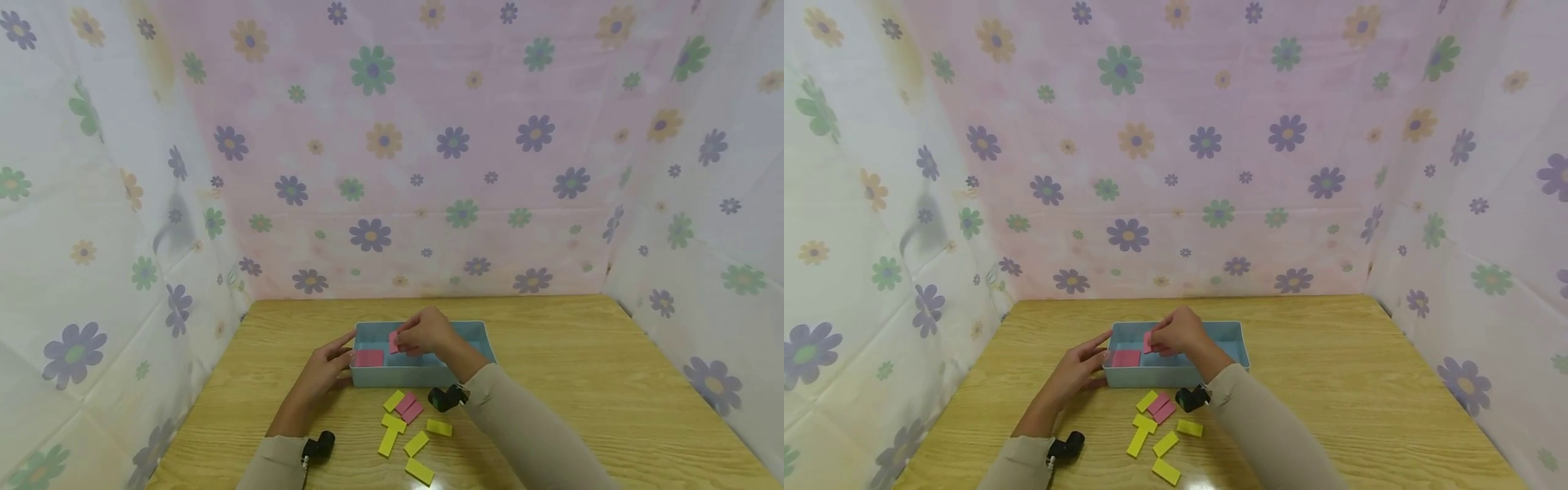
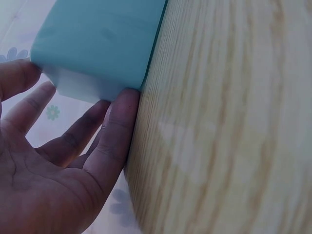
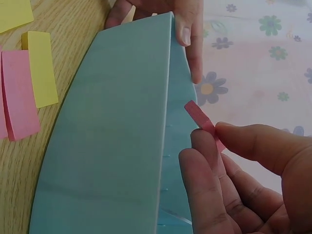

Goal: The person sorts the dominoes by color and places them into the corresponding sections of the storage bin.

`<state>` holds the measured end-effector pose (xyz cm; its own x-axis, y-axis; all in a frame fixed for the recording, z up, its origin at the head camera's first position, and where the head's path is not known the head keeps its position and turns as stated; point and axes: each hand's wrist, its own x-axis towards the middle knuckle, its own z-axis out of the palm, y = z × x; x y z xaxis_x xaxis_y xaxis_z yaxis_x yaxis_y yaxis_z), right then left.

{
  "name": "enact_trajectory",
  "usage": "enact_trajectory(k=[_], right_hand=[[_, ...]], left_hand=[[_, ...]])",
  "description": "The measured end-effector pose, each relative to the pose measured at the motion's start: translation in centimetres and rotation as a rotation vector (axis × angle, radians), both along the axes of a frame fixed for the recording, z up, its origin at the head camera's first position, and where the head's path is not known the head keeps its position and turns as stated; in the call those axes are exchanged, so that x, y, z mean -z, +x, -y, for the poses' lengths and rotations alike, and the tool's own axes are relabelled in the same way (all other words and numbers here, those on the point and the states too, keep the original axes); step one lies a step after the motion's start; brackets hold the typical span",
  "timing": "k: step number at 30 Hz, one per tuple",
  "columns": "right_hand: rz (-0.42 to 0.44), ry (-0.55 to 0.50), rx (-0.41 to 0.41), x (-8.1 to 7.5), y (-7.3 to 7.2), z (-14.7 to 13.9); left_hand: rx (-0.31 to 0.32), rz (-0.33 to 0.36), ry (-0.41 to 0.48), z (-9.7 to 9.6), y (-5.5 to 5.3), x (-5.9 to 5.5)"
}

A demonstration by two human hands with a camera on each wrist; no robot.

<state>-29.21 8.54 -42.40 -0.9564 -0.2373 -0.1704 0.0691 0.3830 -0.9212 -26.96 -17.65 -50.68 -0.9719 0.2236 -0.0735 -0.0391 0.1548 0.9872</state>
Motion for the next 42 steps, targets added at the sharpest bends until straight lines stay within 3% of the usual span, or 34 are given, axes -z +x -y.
enact_trajectory(k=[21, 42], right_hand=[[0.021, 0.029, 0.038, 1.0, -0.7, 0.8], [0.001, 0.037, 0.040, 0.5, -0.4, 1.2]], left_hand=[[0.014, -0.001, 0.015, 0.2, 0.0, 0.1], [0.022, -0.010, 0.005, 0.2, 0.1, -0.1]])
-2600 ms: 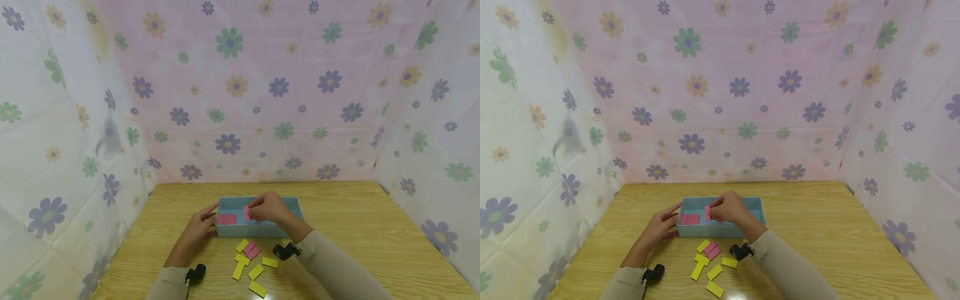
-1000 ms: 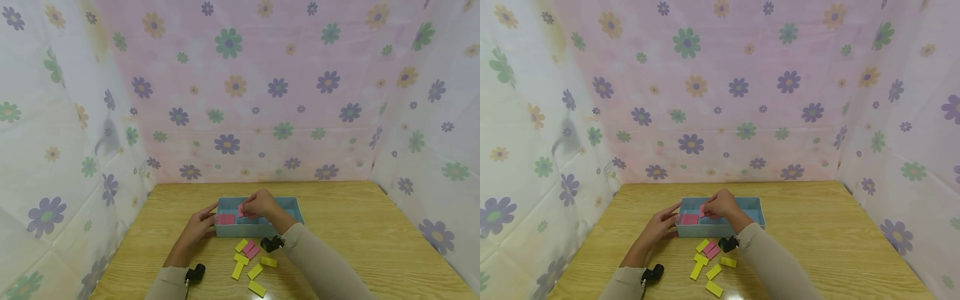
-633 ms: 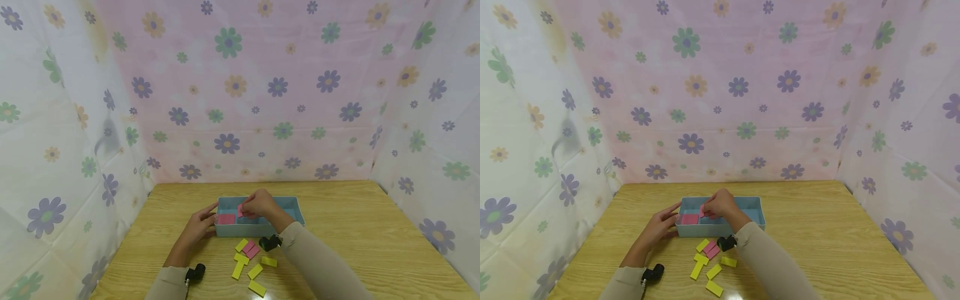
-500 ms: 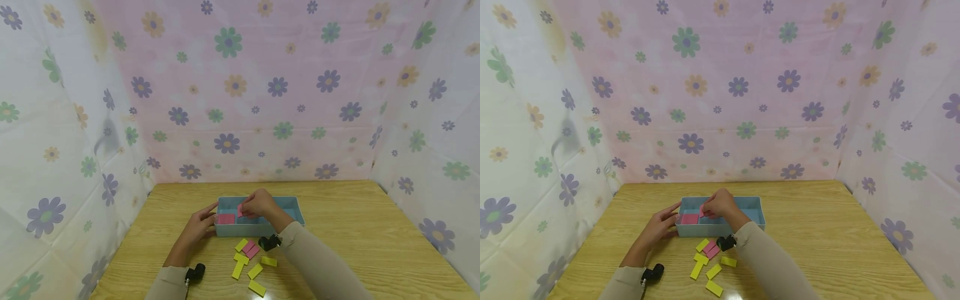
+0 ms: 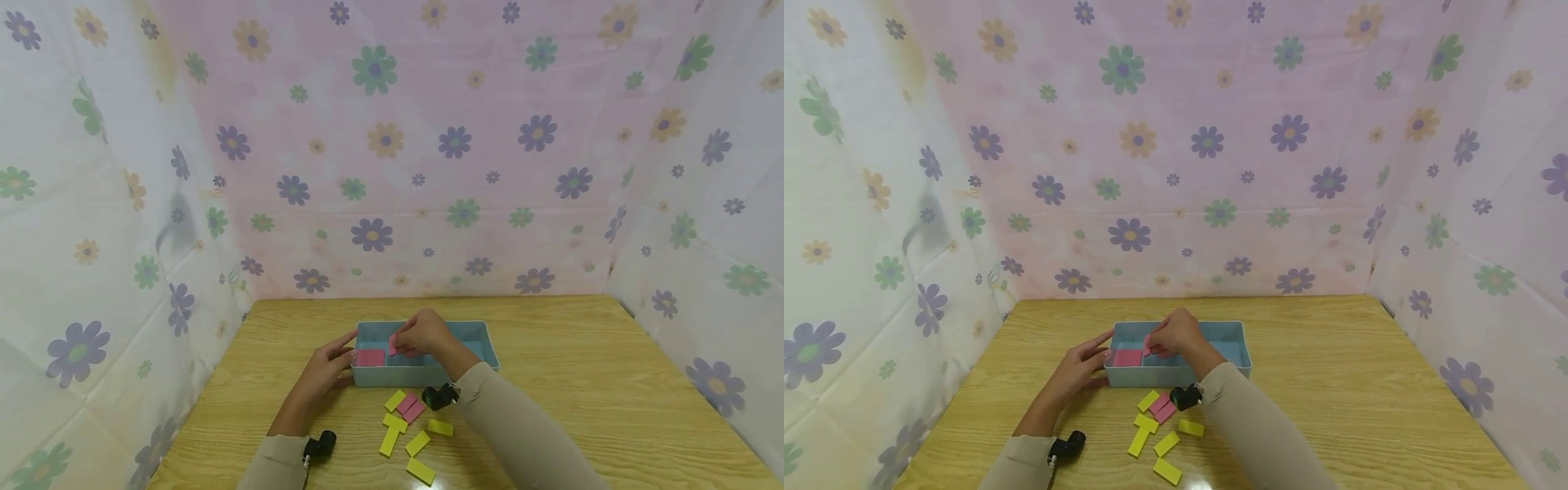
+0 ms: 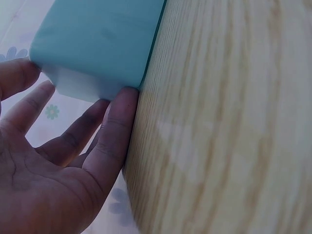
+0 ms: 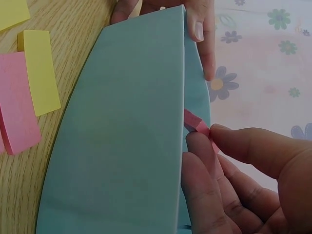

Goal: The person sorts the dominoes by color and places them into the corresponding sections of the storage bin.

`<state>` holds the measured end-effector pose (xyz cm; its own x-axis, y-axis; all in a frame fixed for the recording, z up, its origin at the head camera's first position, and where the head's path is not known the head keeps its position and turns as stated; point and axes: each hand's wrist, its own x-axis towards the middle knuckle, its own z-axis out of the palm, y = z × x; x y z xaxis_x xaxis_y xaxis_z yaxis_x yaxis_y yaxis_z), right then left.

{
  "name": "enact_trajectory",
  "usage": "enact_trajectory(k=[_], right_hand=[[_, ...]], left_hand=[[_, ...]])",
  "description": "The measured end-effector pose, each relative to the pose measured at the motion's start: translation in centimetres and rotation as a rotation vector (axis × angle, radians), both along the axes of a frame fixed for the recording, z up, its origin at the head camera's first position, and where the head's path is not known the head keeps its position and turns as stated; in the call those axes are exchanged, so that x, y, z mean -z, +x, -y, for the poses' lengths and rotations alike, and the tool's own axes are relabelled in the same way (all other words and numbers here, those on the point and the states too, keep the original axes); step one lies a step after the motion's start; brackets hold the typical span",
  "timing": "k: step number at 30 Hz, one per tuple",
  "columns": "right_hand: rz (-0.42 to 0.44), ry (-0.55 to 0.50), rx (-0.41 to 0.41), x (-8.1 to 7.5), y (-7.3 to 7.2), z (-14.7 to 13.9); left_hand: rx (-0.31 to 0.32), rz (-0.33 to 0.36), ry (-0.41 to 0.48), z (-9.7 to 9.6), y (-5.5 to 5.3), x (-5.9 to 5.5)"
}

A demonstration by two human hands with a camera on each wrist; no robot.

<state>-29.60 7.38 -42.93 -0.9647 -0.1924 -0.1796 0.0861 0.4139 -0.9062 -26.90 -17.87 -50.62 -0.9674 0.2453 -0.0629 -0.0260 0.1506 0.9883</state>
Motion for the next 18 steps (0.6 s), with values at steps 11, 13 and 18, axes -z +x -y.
enact_trajectory(k=[11, 13, 18], right_hand=[[-0.012, 0.011, 0.003, 0.26, -0.27, -0.03], [-0.010, 0.011, 0.005, 0.28, -0.30, -0.02], [-0.001, 0.012, 0.011, 0.32, -0.31, 0.07]], left_hand=[[-0.009, 0.003, 0.006, -0.03, -0.05, 0.03], [-0.007, 0.003, 0.006, -0.03, -0.02, 0.07], [-0.004, -0.007, -0.002, -0.06, 0.07, 0.11]])
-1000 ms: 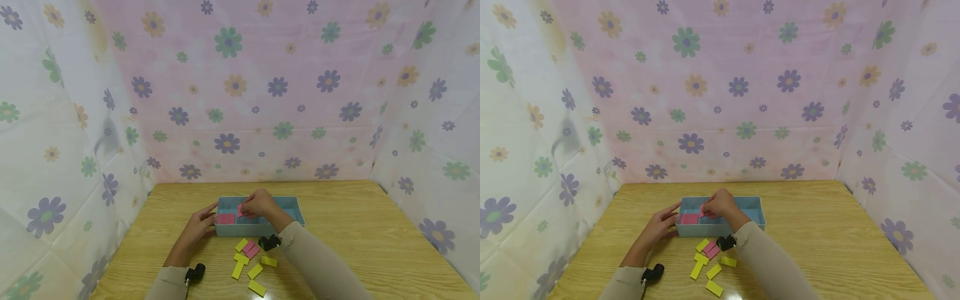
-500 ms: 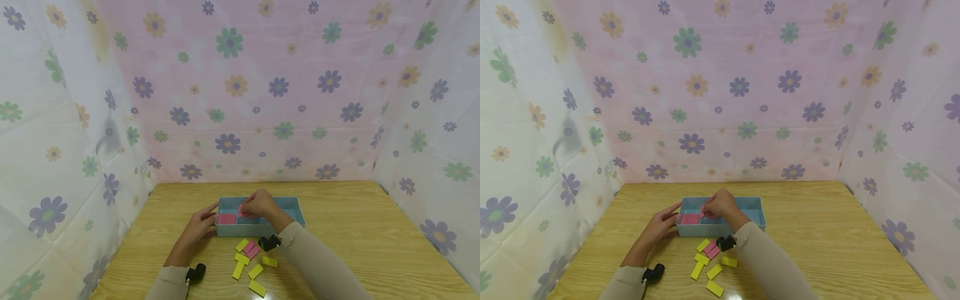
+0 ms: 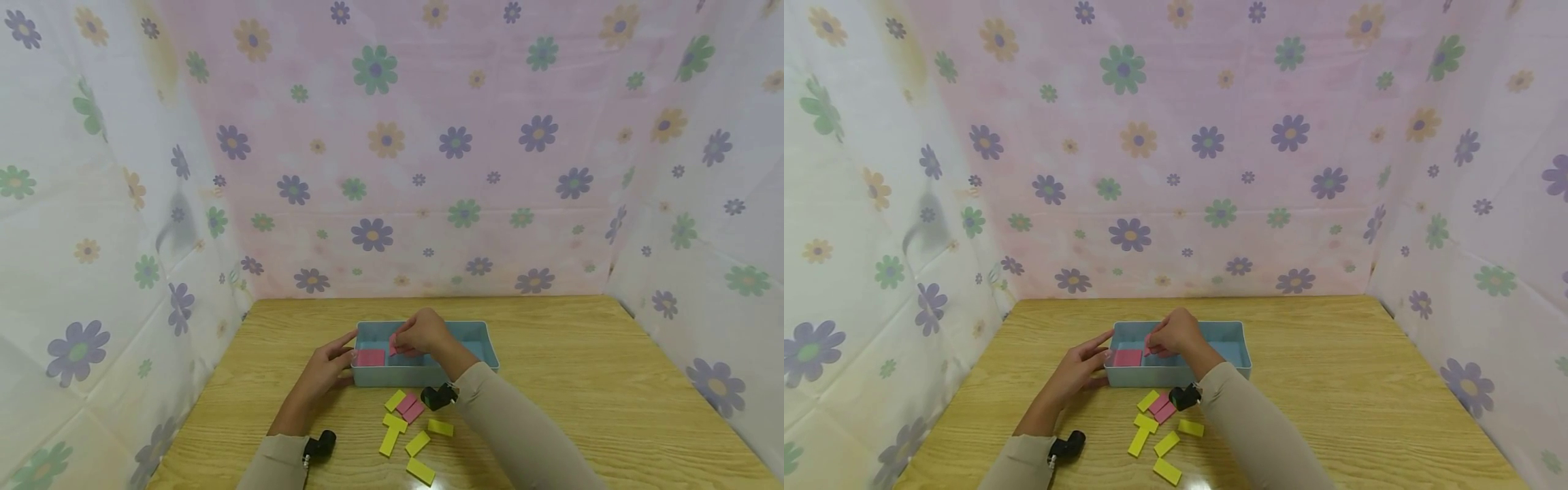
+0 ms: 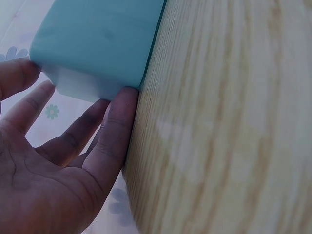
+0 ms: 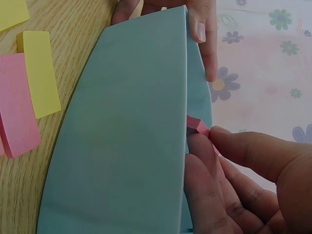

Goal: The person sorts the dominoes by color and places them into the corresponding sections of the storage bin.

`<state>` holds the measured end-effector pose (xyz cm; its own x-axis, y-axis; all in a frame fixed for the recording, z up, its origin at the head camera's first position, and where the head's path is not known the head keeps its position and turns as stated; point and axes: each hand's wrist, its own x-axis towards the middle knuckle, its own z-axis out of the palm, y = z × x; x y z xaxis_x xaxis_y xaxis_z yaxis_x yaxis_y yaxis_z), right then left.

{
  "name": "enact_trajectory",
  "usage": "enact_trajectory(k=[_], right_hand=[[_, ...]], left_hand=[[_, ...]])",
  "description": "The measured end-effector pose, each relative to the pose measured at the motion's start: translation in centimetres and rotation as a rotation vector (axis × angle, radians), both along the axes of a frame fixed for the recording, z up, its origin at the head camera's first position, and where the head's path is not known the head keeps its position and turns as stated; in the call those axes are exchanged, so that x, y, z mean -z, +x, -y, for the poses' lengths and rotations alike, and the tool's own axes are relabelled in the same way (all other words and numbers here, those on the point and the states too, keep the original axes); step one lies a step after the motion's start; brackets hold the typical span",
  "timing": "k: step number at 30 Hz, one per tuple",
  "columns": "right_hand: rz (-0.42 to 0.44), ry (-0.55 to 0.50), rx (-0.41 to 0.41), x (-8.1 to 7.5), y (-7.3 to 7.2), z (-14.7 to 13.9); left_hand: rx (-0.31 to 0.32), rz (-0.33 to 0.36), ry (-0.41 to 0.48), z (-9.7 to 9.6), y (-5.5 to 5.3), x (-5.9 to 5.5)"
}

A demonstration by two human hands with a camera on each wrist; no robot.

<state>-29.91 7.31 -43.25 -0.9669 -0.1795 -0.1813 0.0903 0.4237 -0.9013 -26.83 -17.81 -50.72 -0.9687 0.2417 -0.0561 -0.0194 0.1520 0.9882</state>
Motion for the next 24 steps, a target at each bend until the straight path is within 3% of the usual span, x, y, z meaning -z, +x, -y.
enact_trajectory(k=[14, 19, 24], right_hand=[[0.005, -0.018, 0.001, -0.1, 0.2, -0.1], [0.062, -0.003, -0.058, -0.7, 0.6, 0.1], [0.092, 0.095, -0.142, -1.1, 1.0, 0.7]], left_hand=[[-0.008, 0.012, -0.005, -0.1, -0.2, -0.1], [-0.006, 0.025, 0.001, -0.1, -0.2, -0.1], [0.004, 0.021, 0.004, -0.1, -0.2, 0.0]])
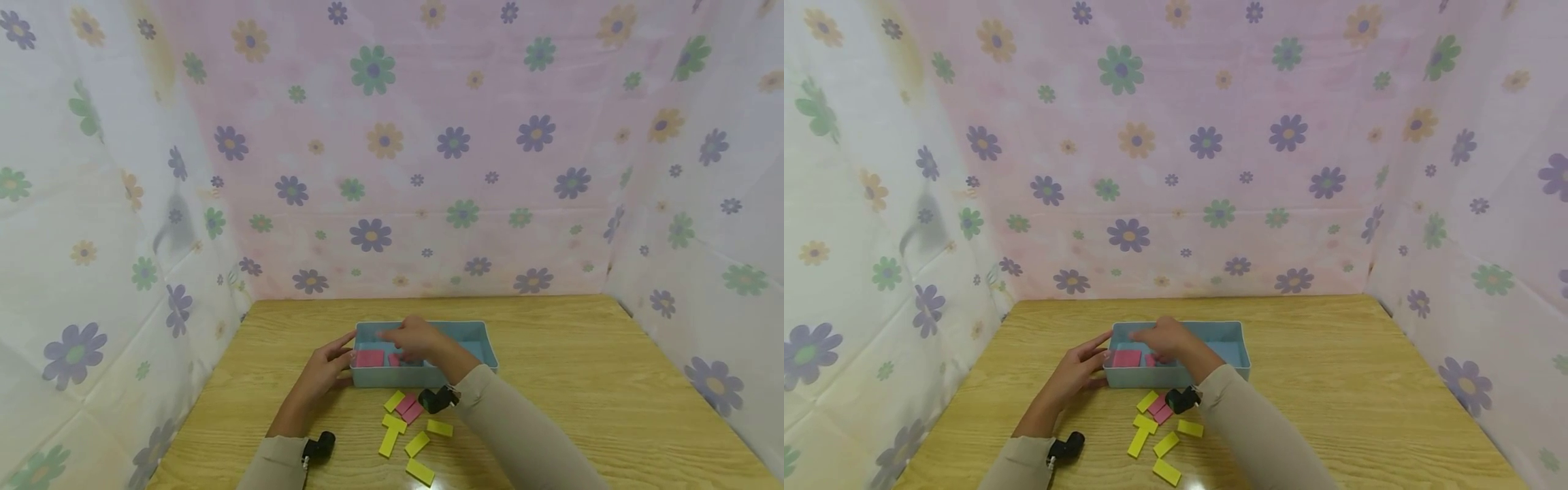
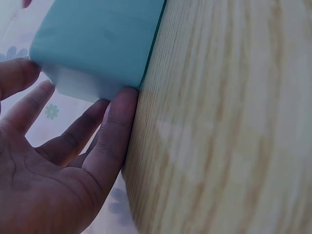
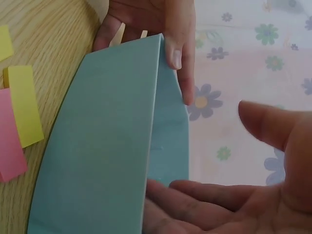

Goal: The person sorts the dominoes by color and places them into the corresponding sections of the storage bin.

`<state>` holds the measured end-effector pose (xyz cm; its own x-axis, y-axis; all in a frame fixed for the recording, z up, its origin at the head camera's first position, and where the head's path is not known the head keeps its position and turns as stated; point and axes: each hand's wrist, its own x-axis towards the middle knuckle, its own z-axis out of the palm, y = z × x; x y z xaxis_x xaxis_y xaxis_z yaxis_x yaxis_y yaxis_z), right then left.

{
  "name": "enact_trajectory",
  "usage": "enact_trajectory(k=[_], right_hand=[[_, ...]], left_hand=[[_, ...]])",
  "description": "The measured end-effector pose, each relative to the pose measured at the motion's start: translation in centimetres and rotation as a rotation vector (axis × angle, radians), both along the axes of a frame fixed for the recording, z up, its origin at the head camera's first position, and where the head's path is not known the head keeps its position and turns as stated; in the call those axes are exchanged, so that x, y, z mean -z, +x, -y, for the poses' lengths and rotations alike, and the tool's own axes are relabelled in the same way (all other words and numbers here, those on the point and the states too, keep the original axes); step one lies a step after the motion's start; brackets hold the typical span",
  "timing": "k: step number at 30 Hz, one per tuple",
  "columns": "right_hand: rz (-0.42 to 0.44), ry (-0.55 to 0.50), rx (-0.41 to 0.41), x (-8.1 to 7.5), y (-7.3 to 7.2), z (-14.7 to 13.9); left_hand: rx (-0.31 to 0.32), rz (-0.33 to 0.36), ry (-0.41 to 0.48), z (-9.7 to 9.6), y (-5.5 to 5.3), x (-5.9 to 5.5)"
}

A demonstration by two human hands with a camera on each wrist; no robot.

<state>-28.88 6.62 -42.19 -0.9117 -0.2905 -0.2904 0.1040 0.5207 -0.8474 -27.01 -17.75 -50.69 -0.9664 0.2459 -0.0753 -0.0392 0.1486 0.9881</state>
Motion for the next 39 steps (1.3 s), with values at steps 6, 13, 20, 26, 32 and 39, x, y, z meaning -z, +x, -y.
enact_trajectory(k=[6, 13, 20, 26, 32, 39], right_hand=[[0.089, -0.083, -0.021, 0.5, 0.2, 0.8], [0.117, -0.123, -0.017, 0.7, 0.0, 1.1], [0.115, -0.121, -0.003, 1.0, -0.2, 1.2], [0.125, -0.152, 0.025, 1.3, -0.3, 1.4], [0.138, -0.188, 0.045, 1.4, -0.3, 1.6], [0.146, -0.199, 0.052, 1.7, -0.6, 1.7]], left_hand=[[0.020, -0.008, 0.021, 0.0, 0.0, 0.0], [0.015, -0.026, 0.003, 0.0, 0.1, -0.2], [-0.002, -0.013, 0.011, 0.0, 0.1, -0.2], [-0.005, -0.013, 0.019, 0.1, 0.1, -0.1], [0.004, -0.009, 0.017, 0.1, 0.0, 0.1], [-0.001, 0.005, 0.017, 0.1, -0.1, 0.0]])
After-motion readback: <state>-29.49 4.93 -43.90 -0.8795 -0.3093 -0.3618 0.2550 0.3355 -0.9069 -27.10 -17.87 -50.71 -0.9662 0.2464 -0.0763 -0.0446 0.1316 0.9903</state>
